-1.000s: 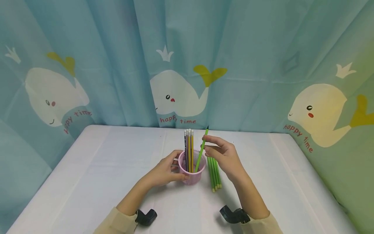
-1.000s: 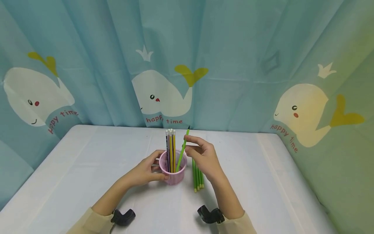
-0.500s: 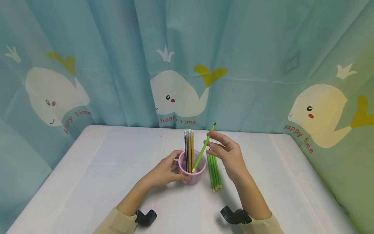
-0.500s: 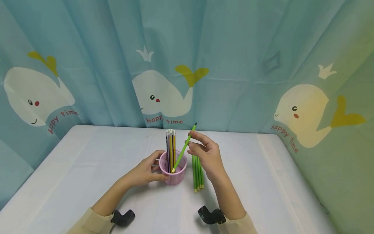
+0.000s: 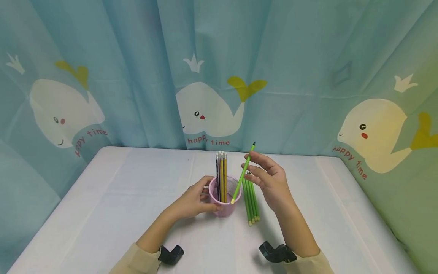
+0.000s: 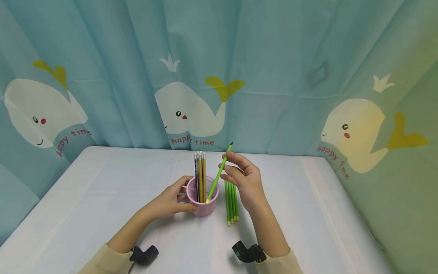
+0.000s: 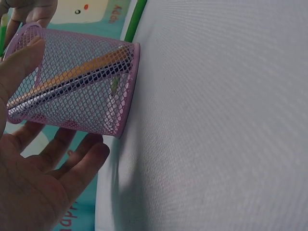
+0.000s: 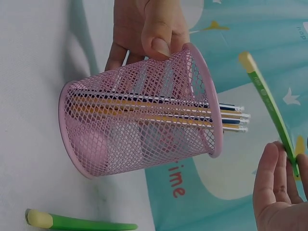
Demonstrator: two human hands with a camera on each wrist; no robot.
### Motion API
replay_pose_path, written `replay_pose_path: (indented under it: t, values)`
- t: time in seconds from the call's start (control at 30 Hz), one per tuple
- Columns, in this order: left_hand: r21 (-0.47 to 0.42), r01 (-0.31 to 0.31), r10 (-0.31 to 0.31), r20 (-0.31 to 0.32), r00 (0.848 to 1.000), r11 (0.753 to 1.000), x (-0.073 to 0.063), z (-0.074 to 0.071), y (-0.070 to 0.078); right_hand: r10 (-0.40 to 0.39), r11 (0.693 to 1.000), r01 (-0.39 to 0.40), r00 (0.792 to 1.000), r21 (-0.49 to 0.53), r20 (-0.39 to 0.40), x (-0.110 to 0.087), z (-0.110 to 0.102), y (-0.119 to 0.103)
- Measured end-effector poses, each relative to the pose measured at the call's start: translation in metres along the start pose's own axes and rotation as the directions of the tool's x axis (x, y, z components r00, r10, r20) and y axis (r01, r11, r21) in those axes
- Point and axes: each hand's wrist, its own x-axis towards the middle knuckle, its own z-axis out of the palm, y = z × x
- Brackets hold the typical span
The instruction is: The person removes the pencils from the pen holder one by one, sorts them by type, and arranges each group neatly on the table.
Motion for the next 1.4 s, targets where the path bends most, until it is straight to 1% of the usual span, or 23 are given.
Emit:
replay_pose_path:
  t: [0.2,0.4,0.5,0.7,0.87,1.0,1.27,1.4]
  values:
    - [0.007,-0.016,0.016,0.002,1.0,1.0,0.0,0.0,0.0,0.018,1.0,-0.018,1.0,0.01,-0.004,0.0,-0.001,0.002]
    - [0.016,-0.002,0.002,-0.009,1.0,1.0,0.0,0.0,0.0,0.026,0.999,-0.026,1.0,0.023,-0.009,0.0,-0.001,0.004]
    - [0.017,0.003,-0.003,-0.011,1.0,1.0,0.0,0.0,0.001,0.024,0.999,-0.024,1.0,0.026,-0.015,0.0,-0.002,0.004]
    - [0.01,-0.014,0.014,-0.005,1.0,1.0,0.0,0.0,0.0,0.014,0.999,-0.014,1.0,0.043,-0.016,0.0,-0.002,0.003]
    - [0.011,-0.013,0.013,-0.004,1.0,1.0,0.0,0.0,0.0,0.014,0.998,-0.013,1.0,0.062,-0.017,0.001,-0.003,0.002]
    - [0.013,0.002,-0.002,-0.005,1.0,1.0,0.0,0.001,0.0,0.023,0.997,-0.021,1.0,0.078,-0.018,0.001,-0.005,0.002]
    - [0.016,0.005,-0.005,-0.002,1.0,1.0,0.0,0.0,0.001,0.045,0.996,-0.043,0.999,0.083,-0.027,0.003,-0.01,0.003]
    - [0.013,0.004,-0.004,-0.002,1.0,1.0,-0.001,0.0,0.0,0.07,0.994,-0.067,0.997,0.081,-0.038,0.004,-0.011,0.005]
